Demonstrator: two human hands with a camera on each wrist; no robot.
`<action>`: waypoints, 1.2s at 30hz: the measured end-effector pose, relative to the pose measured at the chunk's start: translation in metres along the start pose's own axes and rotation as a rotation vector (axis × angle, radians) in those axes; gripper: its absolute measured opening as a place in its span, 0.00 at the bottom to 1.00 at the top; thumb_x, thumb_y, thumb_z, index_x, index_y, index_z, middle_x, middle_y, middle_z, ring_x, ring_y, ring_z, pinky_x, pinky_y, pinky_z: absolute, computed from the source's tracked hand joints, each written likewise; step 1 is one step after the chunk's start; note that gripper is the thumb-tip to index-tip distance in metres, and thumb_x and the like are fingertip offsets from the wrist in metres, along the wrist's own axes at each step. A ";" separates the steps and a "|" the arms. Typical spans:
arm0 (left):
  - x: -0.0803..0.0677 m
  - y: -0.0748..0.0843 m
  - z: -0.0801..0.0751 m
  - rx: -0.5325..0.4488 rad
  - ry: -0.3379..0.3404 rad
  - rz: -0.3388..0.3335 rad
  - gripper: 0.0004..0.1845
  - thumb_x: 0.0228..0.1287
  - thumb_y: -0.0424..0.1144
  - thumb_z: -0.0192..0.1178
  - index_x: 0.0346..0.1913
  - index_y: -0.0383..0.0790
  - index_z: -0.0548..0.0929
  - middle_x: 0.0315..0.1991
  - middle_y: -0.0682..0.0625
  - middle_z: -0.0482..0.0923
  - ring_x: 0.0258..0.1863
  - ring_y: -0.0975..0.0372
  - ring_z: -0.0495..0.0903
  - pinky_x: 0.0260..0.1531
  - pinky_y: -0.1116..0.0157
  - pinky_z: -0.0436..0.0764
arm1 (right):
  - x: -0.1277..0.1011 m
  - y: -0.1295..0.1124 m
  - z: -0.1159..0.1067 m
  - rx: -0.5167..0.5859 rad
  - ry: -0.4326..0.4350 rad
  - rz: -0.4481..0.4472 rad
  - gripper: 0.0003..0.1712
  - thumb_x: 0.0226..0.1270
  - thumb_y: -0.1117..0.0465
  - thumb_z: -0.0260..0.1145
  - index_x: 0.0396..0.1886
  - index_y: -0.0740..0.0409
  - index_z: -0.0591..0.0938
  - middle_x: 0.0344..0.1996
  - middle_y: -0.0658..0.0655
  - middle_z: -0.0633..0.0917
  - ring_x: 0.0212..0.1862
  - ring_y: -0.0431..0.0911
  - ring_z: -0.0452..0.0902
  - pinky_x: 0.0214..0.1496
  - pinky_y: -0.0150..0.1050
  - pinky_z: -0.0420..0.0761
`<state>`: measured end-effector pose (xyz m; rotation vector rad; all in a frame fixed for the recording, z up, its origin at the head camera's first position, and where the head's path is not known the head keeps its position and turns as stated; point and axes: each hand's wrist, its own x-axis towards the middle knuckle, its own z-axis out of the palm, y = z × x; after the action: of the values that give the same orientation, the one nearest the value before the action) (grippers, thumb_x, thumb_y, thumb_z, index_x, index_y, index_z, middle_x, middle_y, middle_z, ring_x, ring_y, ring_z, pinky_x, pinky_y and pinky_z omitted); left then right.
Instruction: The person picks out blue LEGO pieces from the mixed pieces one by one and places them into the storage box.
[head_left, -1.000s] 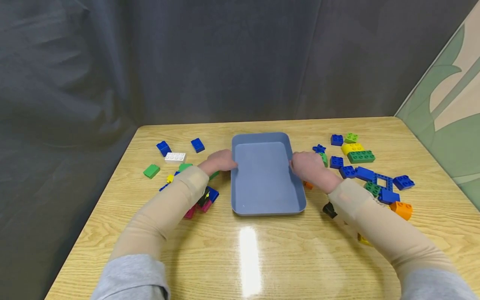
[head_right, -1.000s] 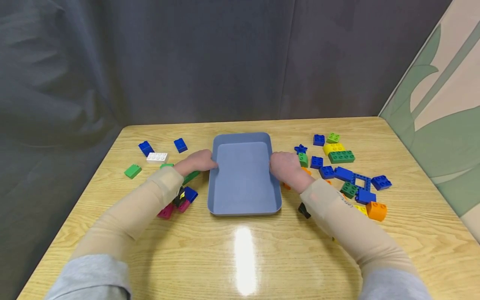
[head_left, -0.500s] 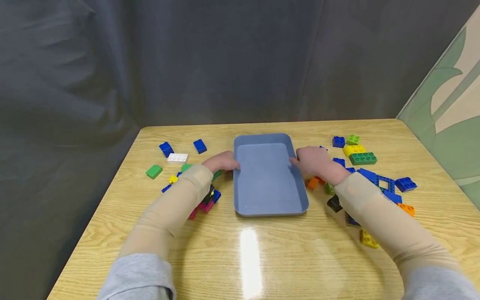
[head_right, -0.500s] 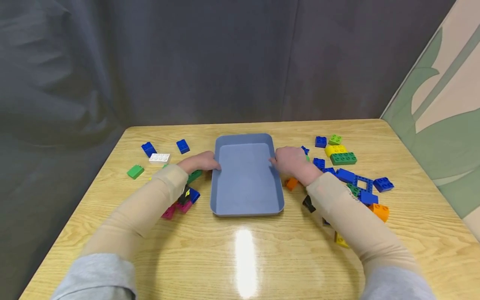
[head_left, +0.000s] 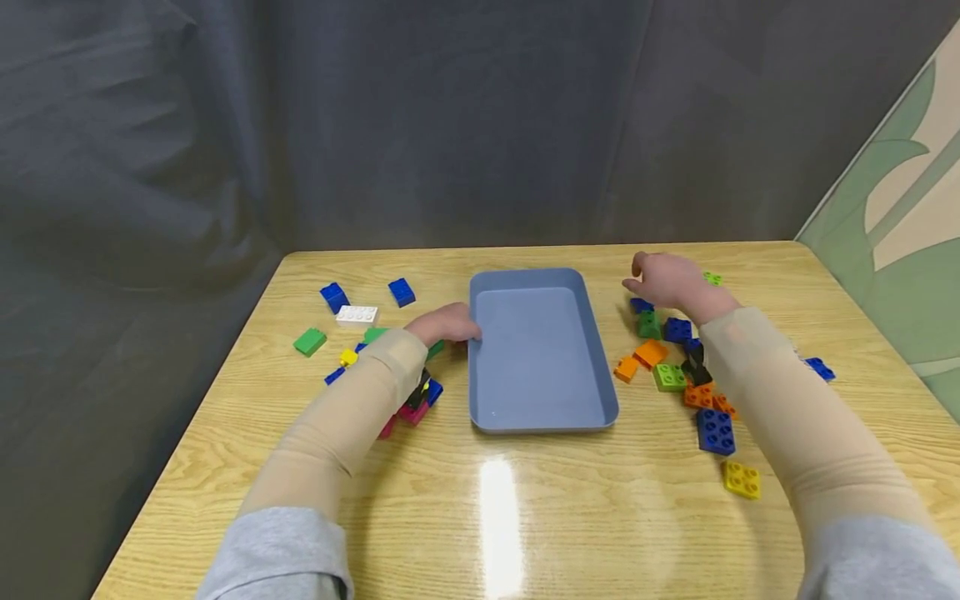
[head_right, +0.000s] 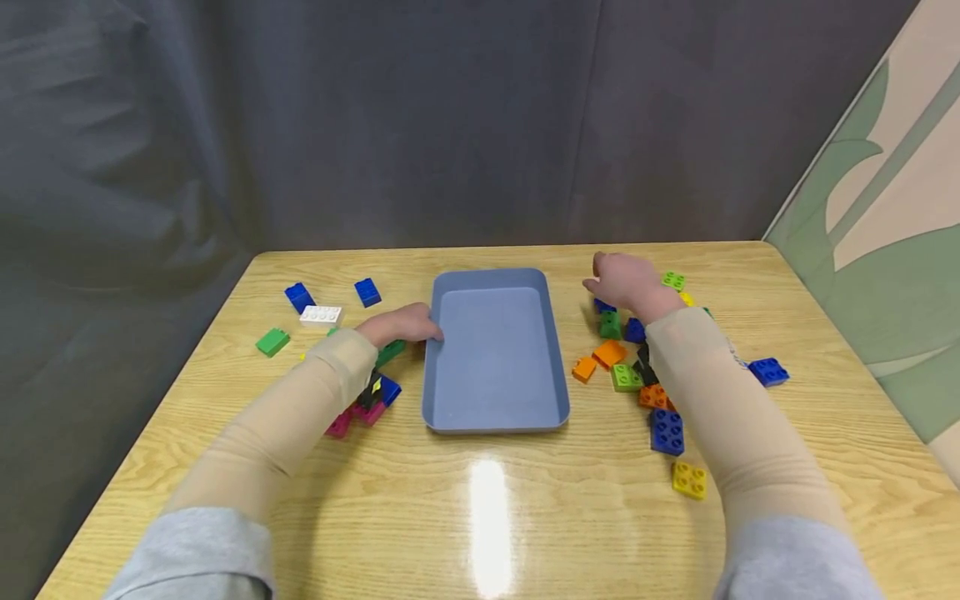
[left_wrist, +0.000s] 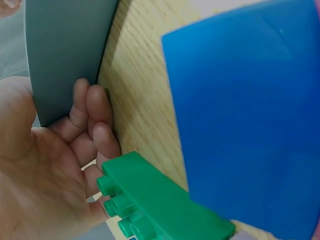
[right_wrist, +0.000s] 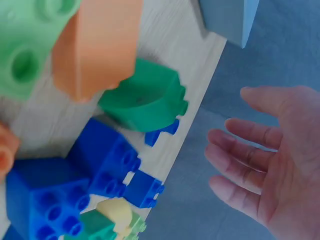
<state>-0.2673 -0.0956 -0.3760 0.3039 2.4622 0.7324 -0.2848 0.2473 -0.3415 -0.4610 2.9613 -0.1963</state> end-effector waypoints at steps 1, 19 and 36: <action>0.000 0.000 0.000 0.003 -0.003 0.004 0.08 0.63 0.34 0.54 0.27 0.38 0.70 0.26 0.45 0.73 0.25 0.56 0.69 0.29 0.63 0.69 | 0.000 0.002 0.001 -0.006 -0.002 0.002 0.21 0.70 0.56 0.59 0.47 0.72 0.74 0.35 0.66 0.81 0.32 0.56 0.76 0.42 0.54 0.77; 0.003 -0.001 0.000 0.039 -0.019 0.002 0.06 0.64 0.35 0.54 0.31 0.36 0.72 0.29 0.44 0.73 0.27 0.56 0.71 0.32 0.63 0.70 | -0.001 0.018 0.020 -0.080 -0.087 0.002 0.19 0.68 0.59 0.62 0.50 0.71 0.76 0.41 0.69 0.81 0.35 0.55 0.77 0.40 0.53 0.78; 0.000 -0.001 -0.003 0.047 -0.019 -0.003 0.07 0.65 0.36 0.55 0.31 0.36 0.74 0.28 0.46 0.73 0.29 0.56 0.71 0.33 0.63 0.70 | 0.004 0.018 0.026 -0.030 -0.039 0.016 0.11 0.65 0.68 0.60 0.45 0.71 0.78 0.38 0.67 0.82 0.32 0.54 0.74 0.40 0.51 0.77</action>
<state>-0.2687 -0.0983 -0.3745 0.3231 2.4641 0.6677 -0.2901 0.2605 -0.3701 -0.4392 2.9329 -0.1401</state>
